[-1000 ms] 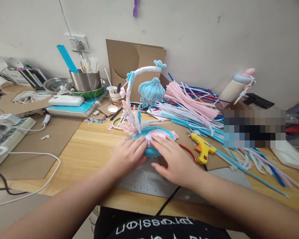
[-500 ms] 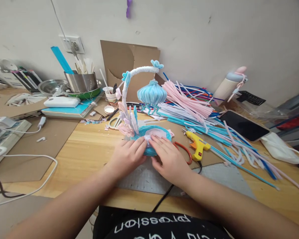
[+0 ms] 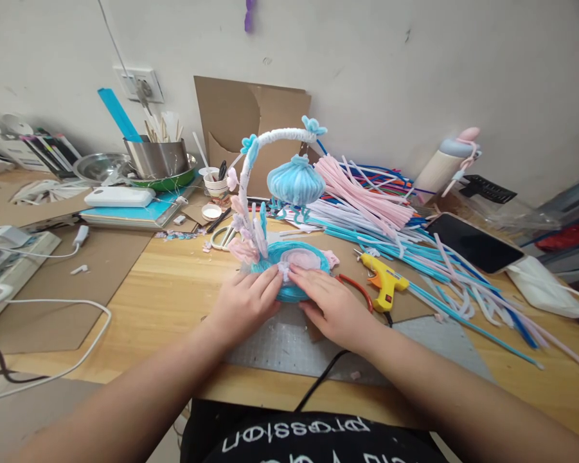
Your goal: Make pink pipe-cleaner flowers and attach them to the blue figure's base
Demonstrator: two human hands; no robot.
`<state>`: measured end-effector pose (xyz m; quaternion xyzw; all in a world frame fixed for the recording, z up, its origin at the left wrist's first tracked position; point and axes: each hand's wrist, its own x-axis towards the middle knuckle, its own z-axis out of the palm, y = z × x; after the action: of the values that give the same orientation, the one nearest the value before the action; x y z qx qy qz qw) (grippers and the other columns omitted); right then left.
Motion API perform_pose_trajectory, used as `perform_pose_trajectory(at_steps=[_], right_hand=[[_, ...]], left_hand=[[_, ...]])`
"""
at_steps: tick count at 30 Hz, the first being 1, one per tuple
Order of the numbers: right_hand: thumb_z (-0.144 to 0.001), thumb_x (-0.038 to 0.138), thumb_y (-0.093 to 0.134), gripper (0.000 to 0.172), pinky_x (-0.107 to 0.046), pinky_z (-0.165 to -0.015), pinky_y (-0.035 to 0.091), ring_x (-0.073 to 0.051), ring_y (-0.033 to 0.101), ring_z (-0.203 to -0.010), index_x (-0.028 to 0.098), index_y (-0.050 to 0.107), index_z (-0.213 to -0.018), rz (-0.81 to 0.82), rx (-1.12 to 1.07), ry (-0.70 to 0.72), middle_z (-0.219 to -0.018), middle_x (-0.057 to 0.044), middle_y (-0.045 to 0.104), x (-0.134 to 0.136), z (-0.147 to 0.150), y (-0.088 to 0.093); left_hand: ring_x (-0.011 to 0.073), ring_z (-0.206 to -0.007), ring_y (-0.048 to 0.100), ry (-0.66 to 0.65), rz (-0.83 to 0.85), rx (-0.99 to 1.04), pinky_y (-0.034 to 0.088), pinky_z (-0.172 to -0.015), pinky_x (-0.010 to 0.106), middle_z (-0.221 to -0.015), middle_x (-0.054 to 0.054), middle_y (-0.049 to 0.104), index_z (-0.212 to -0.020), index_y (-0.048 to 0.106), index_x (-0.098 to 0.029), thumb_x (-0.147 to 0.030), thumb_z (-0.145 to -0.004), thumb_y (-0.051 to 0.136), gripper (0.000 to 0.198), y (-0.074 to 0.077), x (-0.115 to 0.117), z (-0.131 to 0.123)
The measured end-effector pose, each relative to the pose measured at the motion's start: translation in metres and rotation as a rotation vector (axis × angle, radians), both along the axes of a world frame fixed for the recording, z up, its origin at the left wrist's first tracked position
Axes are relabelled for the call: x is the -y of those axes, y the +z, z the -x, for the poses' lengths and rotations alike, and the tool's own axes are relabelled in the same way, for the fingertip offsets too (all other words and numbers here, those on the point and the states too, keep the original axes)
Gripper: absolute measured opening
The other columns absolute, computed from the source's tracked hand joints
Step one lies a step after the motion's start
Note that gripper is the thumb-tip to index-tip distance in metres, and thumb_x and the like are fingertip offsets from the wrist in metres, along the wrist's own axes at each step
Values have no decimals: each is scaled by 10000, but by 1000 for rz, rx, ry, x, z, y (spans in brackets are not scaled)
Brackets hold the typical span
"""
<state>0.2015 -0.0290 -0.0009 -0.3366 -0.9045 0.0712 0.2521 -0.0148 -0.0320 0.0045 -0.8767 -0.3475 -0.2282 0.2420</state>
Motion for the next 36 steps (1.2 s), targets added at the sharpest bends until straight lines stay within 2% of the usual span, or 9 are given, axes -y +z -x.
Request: perform_pose_trajectory(at_steps=[3,7,18,24,26,28,31,33,36], right_hand=[[-868,245,545,540,-441,-1080,380,-217,420,-1306,143,412,-1382,8,-29,-9,-1413,-96,465,-1,-1,-2],[-906,180,469,442,-424,-1058,401,-195,456,-1275,156,456,-1347,-27,-80,-3,-1371,-94,514,-4,1,-5],[-894,149,468,454,-447,-1051,406,-201,483,-1257,198,458,-1345,18,-161,40,-1355,-95,532,-4,0,-17],[-877,144,475,412,-412,-1049,411,-188,489,-1250,238,512,-1276,195,-138,33,-1352,-51,537,-2,-5,-8],[-887,195,472,327,-411,-997,447,-208,550,-1174,225,561,-1200,184,-142,-95,-1267,-63,600,-2,-13,2],[-900,247,445,241,-412,-883,495,-241,622,-1020,185,620,-1053,160,-76,-338,-1080,-97,672,-2,-26,13],[-887,291,450,245,-420,-746,502,-298,638,-894,145,635,-954,235,270,-622,-938,-143,665,-4,-44,21],[-869,295,482,248,-420,-741,490,-317,632,-899,125,635,-965,312,457,-672,-972,-168,645,-4,-51,21],[-859,293,505,228,-398,-753,476,-306,625,-917,128,641,-938,355,530,-680,-994,-165,631,-6,-54,16]], left_hand=[[218,-893,677,-2,-2,-4,536,-700,338,-1149,108,675,-1128,590,-113,-224,-835,541,317,-1,0,0],[215,-887,678,-13,-13,23,537,-692,342,-1139,110,679,-1127,592,-115,-209,-832,538,315,-3,0,0],[204,-823,672,-28,-82,-8,494,-635,331,-1099,110,693,-1094,599,-107,-254,-843,555,294,-12,2,-1],[248,-876,651,37,171,-51,519,-713,382,-1121,117,658,-1103,560,-145,-241,-825,577,295,-11,6,5],[260,-983,627,65,295,69,523,-793,404,-1160,124,627,-1147,518,-159,-306,-834,585,352,-11,9,10],[252,-1072,591,110,410,207,513,-866,409,-1161,121,610,-1166,489,-167,-310,-856,558,349,-11,13,15],[227,-1136,550,132,526,306,487,-942,405,-1152,104,596,-1145,497,-183,-213,-874,501,272,-12,21,18],[223,-1164,528,123,562,324,467,-978,411,-1173,106,577,-1150,495,-185,-179,-868,489,283,-12,24,15],[229,-1196,501,127,587,337,448,-1003,427,-1229,121,539,-1203,455,-177,-170,-865,483,339,-10,24,5]])
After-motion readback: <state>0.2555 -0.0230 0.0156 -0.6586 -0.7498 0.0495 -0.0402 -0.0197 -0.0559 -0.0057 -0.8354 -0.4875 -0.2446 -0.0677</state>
